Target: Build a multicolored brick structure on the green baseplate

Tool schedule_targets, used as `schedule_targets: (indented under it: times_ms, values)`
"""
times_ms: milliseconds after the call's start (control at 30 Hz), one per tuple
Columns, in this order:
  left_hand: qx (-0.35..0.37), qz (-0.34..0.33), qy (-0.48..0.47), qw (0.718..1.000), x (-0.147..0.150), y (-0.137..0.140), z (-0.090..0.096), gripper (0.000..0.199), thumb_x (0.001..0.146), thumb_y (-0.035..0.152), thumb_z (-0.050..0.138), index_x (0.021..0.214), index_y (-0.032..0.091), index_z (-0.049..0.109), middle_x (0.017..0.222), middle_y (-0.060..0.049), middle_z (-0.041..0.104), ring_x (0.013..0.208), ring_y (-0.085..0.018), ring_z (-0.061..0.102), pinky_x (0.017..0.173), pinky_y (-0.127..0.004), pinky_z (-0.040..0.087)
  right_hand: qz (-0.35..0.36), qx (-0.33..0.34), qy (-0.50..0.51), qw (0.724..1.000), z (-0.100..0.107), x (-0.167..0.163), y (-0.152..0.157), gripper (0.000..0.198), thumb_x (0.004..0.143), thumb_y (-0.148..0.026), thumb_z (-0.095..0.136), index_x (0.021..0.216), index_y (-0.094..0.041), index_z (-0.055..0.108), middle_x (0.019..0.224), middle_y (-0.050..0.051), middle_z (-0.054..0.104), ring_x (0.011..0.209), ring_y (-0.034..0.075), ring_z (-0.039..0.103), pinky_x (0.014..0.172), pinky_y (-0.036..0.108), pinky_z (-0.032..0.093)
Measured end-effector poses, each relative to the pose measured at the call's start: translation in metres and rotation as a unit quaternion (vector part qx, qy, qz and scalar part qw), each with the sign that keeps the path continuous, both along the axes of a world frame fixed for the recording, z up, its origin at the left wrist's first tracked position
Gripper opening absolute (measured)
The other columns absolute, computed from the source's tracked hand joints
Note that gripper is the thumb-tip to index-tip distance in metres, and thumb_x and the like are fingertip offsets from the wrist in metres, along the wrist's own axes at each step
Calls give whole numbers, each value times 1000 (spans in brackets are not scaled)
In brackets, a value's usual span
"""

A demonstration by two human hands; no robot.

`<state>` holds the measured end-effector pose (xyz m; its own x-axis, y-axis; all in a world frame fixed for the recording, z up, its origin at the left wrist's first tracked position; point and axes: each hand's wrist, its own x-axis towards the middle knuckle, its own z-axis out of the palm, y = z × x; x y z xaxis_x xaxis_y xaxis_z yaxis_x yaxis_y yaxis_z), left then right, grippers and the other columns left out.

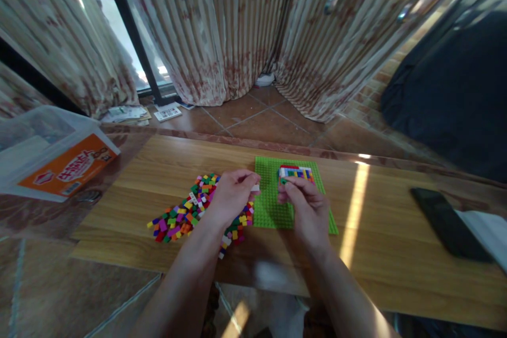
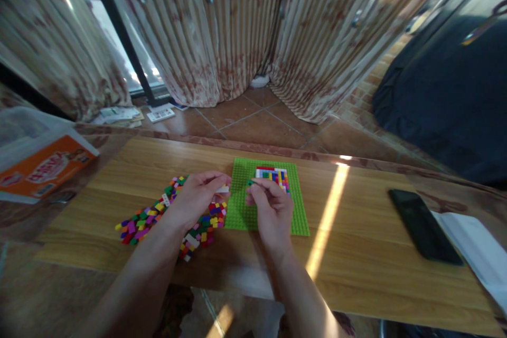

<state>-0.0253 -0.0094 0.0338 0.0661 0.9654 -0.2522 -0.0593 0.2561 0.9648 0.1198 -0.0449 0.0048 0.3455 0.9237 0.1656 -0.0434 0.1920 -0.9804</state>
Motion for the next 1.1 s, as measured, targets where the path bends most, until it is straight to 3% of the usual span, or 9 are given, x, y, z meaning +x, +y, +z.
schedule_targets:
  times_ms: [133, 233, 333, 433, 533, 633, 867, 1100]
  values:
    - [31, -22, 38, 999, -1, 0, 0, 23, 73, 36, 66, 65, 15, 68, 61, 0, 61, 52, -9, 53, 47, -18, 38, 12, 3, 109, 994, 3, 16, 5, 10, 74, -23, 71, 85, -23, 71, 72, -1, 71, 59, 12, 64, 57, 29, 57]
    - [62, -41, 77, 994, -3, 1, -1, 27, 73, 38, 65, 58, 16, 62, 51, 3, 50, 47, -8, 44, 45, -19, 31, -18, 13, 101, 995, 3, 32, 8, 7, 72, -20, 72, 78, -23, 71, 69, -3, 68, 58, 11, 64, 58, 27, 56]
    - [83, -41, 111, 989, -5, 2, -3, 30, 76, 37, 62, 53, 17, 57, 46, 5, 44, 43, -8, 37, 44, -21, 25, -43, 19, 29, 998, 0, 50, 9, 9, 74, -22, 71, 84, -22, 71, 71, -2, 68, 58, 11, 63, 58, 28, 56]
    - [88, -27, 133, 987, -6, 5, -7, 30, 77, 35, 59, 53, 18, 56, 45, 5, 41, 42, -8, 33, 45, -23, 21, -49, 29, -93, 994, -1, 66, 7, 21, 78, -26, 69, 99, -22, 72, 84, 2, 71, 70, 14, 66, 67, 34, 58]
    - [97, -11, 143, 985, -5, 7, -11, 29, 79, 36, 56, 56, 18, 57, 48, 5, 41, 43, -9, 35, 45, -23, 22, -46, 47, -264, 962, 1, 76, 3, 21, 84, -27, 63, 103, -24, 72, 97, 5, 70, 85, 18, 67, 76, 38, 57]
    - [111, 7, 156, 981, -5, 8, -13, 29, 81, 37, 54, 60, 18, 61, 48, 5, 42, 44, -11, 38, 45, -24, 25, -26, 59, -372, 926, 5, 79, -1, 18, 88, -26, 58, 98, -24, 73, 96, 5, 69, 86, 19, 66, 76, 38, 56]
    - [124, 35, 166, 978, -3, 9, -12, 30, 81, 38, 56, 61, 18, 65, 54, 2, 54, 51, -13, 47, 48, -24, 34, 27, 74, -441, 894, 1, 77, -6, 12, 90, -23, 58, 92, -25, 70, 95, 4, 70, 94, 21, 62, 85, 42, 51]
    - [132, 36, 169, 976, -3, 11, -13, 29, 81, 38, 55, 64, 18, 68, 52, 2, 53, 50, -13, 45, 49, -25, 34, 31, 72, -473, 877, -6, 75, -3, 10, 89, -23, 61, 88, -25, 71, 95, 5, 68, 96, 23, 58, 84, 42, 49]
